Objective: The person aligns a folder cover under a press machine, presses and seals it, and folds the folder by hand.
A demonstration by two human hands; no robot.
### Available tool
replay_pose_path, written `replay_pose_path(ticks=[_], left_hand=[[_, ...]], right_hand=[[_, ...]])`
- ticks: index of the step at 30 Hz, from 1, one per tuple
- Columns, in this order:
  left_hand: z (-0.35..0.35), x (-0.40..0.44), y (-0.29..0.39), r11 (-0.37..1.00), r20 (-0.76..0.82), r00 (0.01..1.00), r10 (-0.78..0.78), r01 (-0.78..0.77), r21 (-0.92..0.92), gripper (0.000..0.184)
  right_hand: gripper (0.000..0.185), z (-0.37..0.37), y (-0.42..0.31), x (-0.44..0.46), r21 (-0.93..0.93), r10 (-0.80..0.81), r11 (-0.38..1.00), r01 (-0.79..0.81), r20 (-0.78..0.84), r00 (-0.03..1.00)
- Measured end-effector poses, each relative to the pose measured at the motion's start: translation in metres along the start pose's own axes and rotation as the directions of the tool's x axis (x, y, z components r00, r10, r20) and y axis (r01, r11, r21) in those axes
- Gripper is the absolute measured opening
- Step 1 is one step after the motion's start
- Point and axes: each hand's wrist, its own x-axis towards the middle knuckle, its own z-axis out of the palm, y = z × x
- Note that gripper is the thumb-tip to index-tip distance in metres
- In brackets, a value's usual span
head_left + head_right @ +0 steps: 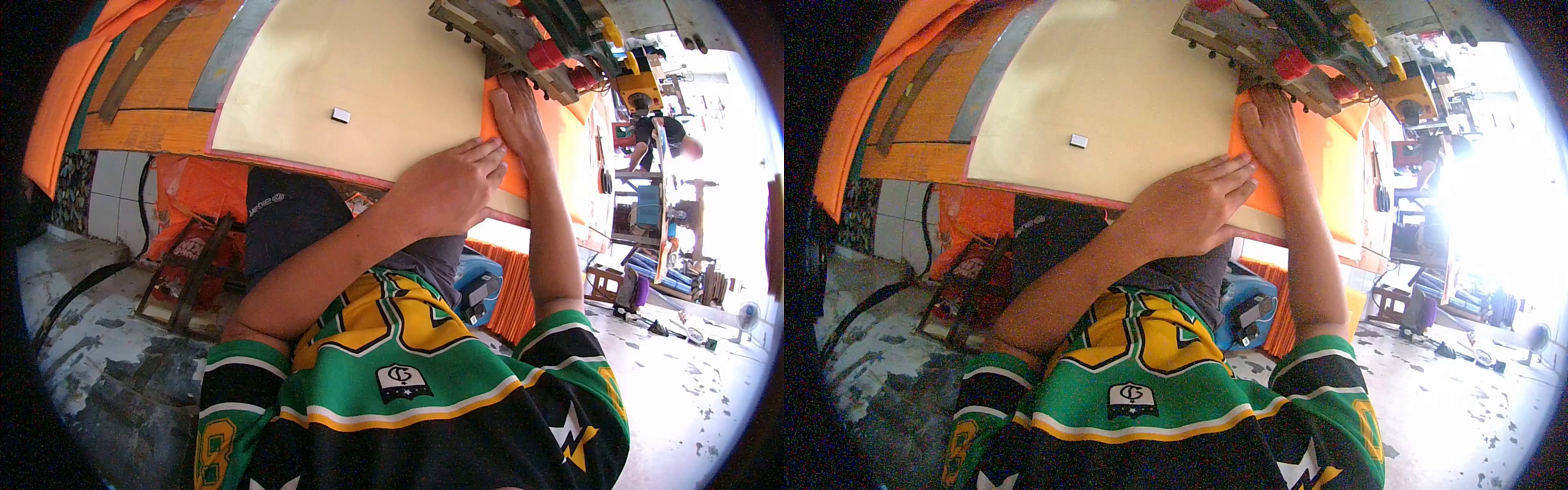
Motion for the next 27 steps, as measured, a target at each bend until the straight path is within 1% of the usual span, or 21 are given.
replay_pose_path(ticks=[4,7,9,13,15,19,21,22,24,25,27], left_hand=[[-0.001,0.000,0.000,1.000,0.008,1.000,-0.001,0.001,0.004,0.073],[-0.002,0.000,0.000,1.000,0.009,1.000,0.001,-0.001,0.005,0.074],[-0.001,0.001,0.000,1.000,0.008,1.000,0.000,0.000,-0.008,0.074],[-0.003,0.001,-0.001,0.999,0.006,1.000,-0.003,0.003,-0.040,0.074],[-0.003,0.001,-0.001,0.999,0.005,1.000,-0.003,0.003,-0.042,0.074],[-0.003,0.000,0.000,0.999,0.011,1.000,0.003,-0.003,-0.039,0.075],[-0.004,-0.001,0.001,1.000,0.001,1.000,0.007,-0.007,-0.013,0.074],[-0.005,-0.001,0.002,1.000,-0.012,1.000,0.009,-0.009,0.013,0.072],[-0.002,-0.002,0.002,1.000,0.001,1.000,0.018,-0.018,0.000,0.071],[-0.001,-0.003,0.002,1.000,0.014,1.000,0.026,-0.025,-0.014,0.069],[-0.006,-0.002,0.002,0.998,0.049,0.998,0.046,-0.044,-0.042,0.066]], right_hand=[[0.035,0.001,0.006,0.000,-0.021,-0.025,0.999,0.025,0.005,1.000],[0.038,0.000,0.003,0.000,-0.027,-0.014,1.000,0.015,0.044,0.999],[0.036,0.003,-0.002,0.000,0.029,-0.010,1.000,0.012,-0.078,0.997],[0.034,-0.007,-0.014,-0.004,0.077,0.029,0.997,-0.023,-0.079,0.996],[0.050,-0.014,-0.022,-0.009,0.121,0.096,0.988,-0.097,0.019,0.995],[0.052,-0.019,-0.031,-0.036,0.077,0.059,0.995,-0.056,-0.039,0.997],[0.052,-0.032,-0.045,-0.056,0.114,0.148,0.981,-0.154,0.053,0.987],[0.052,-0.035,-0.051,-0.066,0.115,0.149,0.981,-0.154,0.050,0.988],[0.040,-0.040,-0.062,-0.087,0.189,0.175,0.969,-0.162,-0.055,0.983],[0.040,-0.042,-0.069,-0.097,0.191,0.176,0.968,-0.163,-0.057,0.983],[0.034,-0.042,-0.083,-0.113,0.277,0.264,0.938,-0.207,-0.187,0.946]])
